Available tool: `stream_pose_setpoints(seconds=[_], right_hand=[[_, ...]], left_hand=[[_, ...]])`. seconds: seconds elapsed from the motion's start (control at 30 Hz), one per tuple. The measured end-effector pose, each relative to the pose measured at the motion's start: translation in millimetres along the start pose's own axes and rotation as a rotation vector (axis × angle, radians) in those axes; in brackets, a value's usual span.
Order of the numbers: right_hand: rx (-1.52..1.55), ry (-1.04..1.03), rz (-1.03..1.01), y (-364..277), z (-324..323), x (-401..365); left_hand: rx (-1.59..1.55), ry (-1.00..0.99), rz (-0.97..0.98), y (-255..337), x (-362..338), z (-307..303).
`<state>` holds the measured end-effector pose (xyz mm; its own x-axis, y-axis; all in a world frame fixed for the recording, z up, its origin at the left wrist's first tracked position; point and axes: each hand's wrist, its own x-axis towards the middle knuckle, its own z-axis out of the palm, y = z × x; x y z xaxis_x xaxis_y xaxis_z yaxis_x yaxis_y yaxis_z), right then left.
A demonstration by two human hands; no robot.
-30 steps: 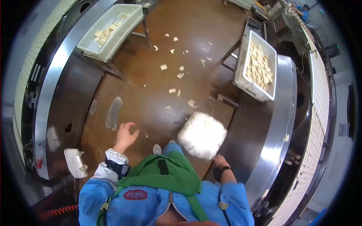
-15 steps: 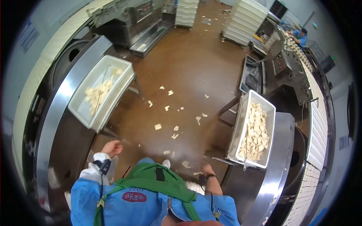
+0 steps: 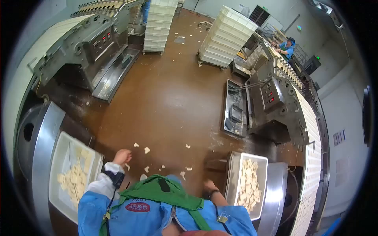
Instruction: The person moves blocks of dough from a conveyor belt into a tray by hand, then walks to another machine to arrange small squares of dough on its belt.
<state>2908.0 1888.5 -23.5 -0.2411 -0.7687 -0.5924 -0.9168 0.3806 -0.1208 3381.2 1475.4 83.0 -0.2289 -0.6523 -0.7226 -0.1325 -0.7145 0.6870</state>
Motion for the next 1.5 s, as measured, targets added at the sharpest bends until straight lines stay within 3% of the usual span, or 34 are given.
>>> stream_pose_setpoints(seconds=[0.03,0.07,0.1,0.13,0.17,0.23,0.33,0.47,0.53,0.57,0.6,0.63,0.67,0.73,0.83,0.9,0.97,1.0,1.03,1.1,1.17,1.27,1.4,1.47,1.5], right_hand=[[-0.343,-0.35,-0.058,16,1,-12],[-0.214,-0.358,-0.038,41,14,-30],[0.101,-0.239,0.124,57,22,-45],[0.311,-0.309,0.403,64,4,-47],[0.384,-0.382,0.588,68,-26,-27],[0.438,-0.441,0.7,88,-78,42],[0.439,-0.423,0.661,122,-165,199],[0.391,-0.277,0.463,144,-282,455],[0.438,-0.084,0.39,152,-328,647],[0.534,0.194,0.136,97,-430,697],[0.597,0.233,0.213,30,-563,721],[0.641,0.326,0.028,12,-608,796],[0.679,0.409,-0.143,-24,-685,823],[0.698,0.327,-0.36,-65,-823,855],[0.925,0.445,-0.091,-46,-886,946],[0.694,0.534,0.115,21,-844,1013],[0.678,0.201,0.395,86,-824,1016],[0.688,0.044,0.33,114,-839,994],[0.578,-0.08,0.439,193,-742,1021],[0.455,-0.346,0.576,239,-765,981],[0.498,-0.44,0.721,273,-804,987],[0.547,-0.413,0.785,313,-873,1086],[0.49,-0.232,0.616,355,-1003,1319],[0.422,0.033,0.432,338,-1096,1472],[0.379,0.359,0.272,324,-1143,1553]], left_hand=[[0.018,-0.121,0.002,59,17,39],[0.002,-0.15,0.044,112,26,78],[0.046,-0.266,0.071,156,55,106],[0.066,-0.357,0.087,200,78,137],[0.111,-0.403,0.133,232,106,157],[0.191,-0.485,0.234,293,168,201],[0.239,-0.418,0.249,352,267,231],[-0.046,-0.165,-0.248,435,355,227],[-0.13,-0.095,-0.241,475,400,223],[-0.179,-0.066,-0.239,493,424,225],[-0.184,-0.033,-0.198,513,448,227],[-0.188,0.001,-0.152,534,475,229],[-0.231,-0.015,-0.149,550,516,226],[-0.256,-0.003,-0.21,591,592,240],[-0.242,-0.038,-0.228,672,713,276],[-0.18,-0.106,-0.189,752,768,338],[-0.124,-0.2,-0.137,853,809,402],[-0.079,-0.279,-0.106,902,832,432],[-0.033,-0.357,-0.074,949,856,461],[0.033,-0.437,0.019,1042,903,524],[0.093,-0.478,0.118,1116,964,573],[0.151,-0.458,0.212,1206,1056,641],[0.164,-0.374,0.176,1312,1178,700],[0.127,-0.373,0.172,1365,1221,722],[0.112,-0.375,0.184,1393,1243,733]])
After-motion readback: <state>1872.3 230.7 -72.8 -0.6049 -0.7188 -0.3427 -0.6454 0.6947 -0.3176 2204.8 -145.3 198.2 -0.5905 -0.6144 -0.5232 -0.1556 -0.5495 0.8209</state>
